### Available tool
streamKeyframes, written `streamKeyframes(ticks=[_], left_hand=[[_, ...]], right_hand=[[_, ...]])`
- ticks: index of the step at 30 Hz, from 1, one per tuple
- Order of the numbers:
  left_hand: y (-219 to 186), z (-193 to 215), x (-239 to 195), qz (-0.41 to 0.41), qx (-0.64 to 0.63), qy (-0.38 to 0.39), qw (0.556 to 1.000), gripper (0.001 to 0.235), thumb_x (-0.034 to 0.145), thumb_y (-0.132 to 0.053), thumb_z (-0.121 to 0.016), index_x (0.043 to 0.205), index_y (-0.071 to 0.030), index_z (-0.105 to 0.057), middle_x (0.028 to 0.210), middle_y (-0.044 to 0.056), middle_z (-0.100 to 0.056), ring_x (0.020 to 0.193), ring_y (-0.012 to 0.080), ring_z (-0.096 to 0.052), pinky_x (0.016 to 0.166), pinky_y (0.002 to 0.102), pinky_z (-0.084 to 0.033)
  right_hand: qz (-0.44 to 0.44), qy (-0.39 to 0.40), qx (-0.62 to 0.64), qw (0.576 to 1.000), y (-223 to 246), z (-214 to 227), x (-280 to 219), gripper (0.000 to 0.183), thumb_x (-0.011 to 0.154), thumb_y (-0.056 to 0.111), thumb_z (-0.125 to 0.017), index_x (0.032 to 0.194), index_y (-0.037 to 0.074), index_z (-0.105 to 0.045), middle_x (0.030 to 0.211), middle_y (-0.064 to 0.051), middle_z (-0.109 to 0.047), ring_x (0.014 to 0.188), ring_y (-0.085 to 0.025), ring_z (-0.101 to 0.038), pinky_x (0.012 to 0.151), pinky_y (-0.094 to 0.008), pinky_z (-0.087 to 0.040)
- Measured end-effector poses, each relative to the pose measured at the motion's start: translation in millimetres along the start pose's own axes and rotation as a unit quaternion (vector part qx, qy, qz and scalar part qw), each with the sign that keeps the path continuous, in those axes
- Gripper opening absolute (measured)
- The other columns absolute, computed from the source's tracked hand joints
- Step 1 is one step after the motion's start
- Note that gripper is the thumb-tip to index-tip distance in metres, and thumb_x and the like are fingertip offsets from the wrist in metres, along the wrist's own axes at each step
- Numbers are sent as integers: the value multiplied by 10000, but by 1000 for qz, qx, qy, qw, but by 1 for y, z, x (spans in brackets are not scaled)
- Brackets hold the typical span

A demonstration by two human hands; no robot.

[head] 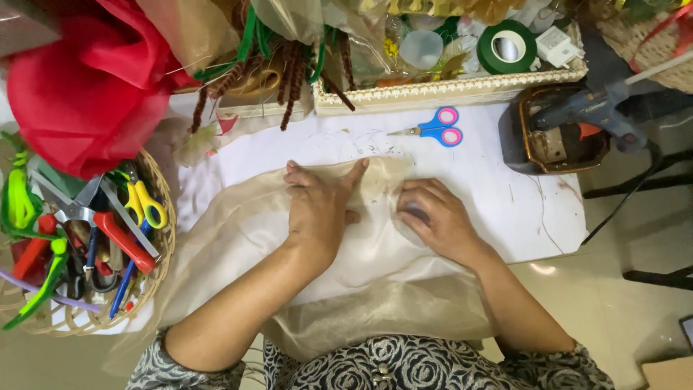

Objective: The person folds a piece of beige fabric on a white table. They smooth the fabric with both hands, fold it in half, and press the edges to create a crease. The person continues to fold and smooth the fabric repeatedly.

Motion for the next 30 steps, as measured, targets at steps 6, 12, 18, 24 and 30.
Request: streamKeyframes(ticks=[6,12,18,24,30], left_hand=[[2,0,0,-1,-2,-3,1000,1066,787,-702,-681,1633,-421,-96,1227,536,-525,1156,564,-615,939,468,-568],[2,1,-1,1,2,-8,1000,1077,781,-707,-680,1635,-422,-89,1224,533,-530,1147,553,-624,934,462,-572],[3,4,-1,-2,-3,12,1000,1070,806,-705,-656,1638,-417,-48,1241,545,-507,1155,556,-619,949,460,-562],[2,6,-3,0,-6,12,1000,1070,809,-709,-650,1635,-425,-32,1251,542,-503,1155,557,-619,949,460,-561],[3,-6,1,-4,8,-8,1000,1069,800,-749,-631,1633,-431,-42,1229,535,-524,1149,569,-615,954,470,-554]], right_hand=[[-33,-78,6,996,-8,2,-3,129,924,179,-755,1006,91,-708,936,-75,-705,871,-292,-672,808,-393,-543],[-31,-25,-16,999,4,14,-5,219,971,241,-670,1142,113,-716,957,-83,-677,863,-290,-647,779,-387,-542],[32,11,-74,997,20,13,1,356,973,298,-650,1270,103,-670,1257,-121,-645,1066,-333,-612,926,-437,-498],[-19,71,-131,989,8,9,-3,584,998,445,-576,1468,110,-492,1416,-155,-565,1291,-365,-490,1053,-489,-370],[-37,107,-158,981,-8,12,-8,614,1027,480,-496,1481,85,-376,1367,-176,-606,1393,-367,-439,1108,-511,-297]])
Point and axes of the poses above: each hand's wrist, its own x-axis towards the middle knuckle, its own z-axis out of the back of the hand, y = z × x, the point moved 1 cm from there along x, towards the middle knuckle
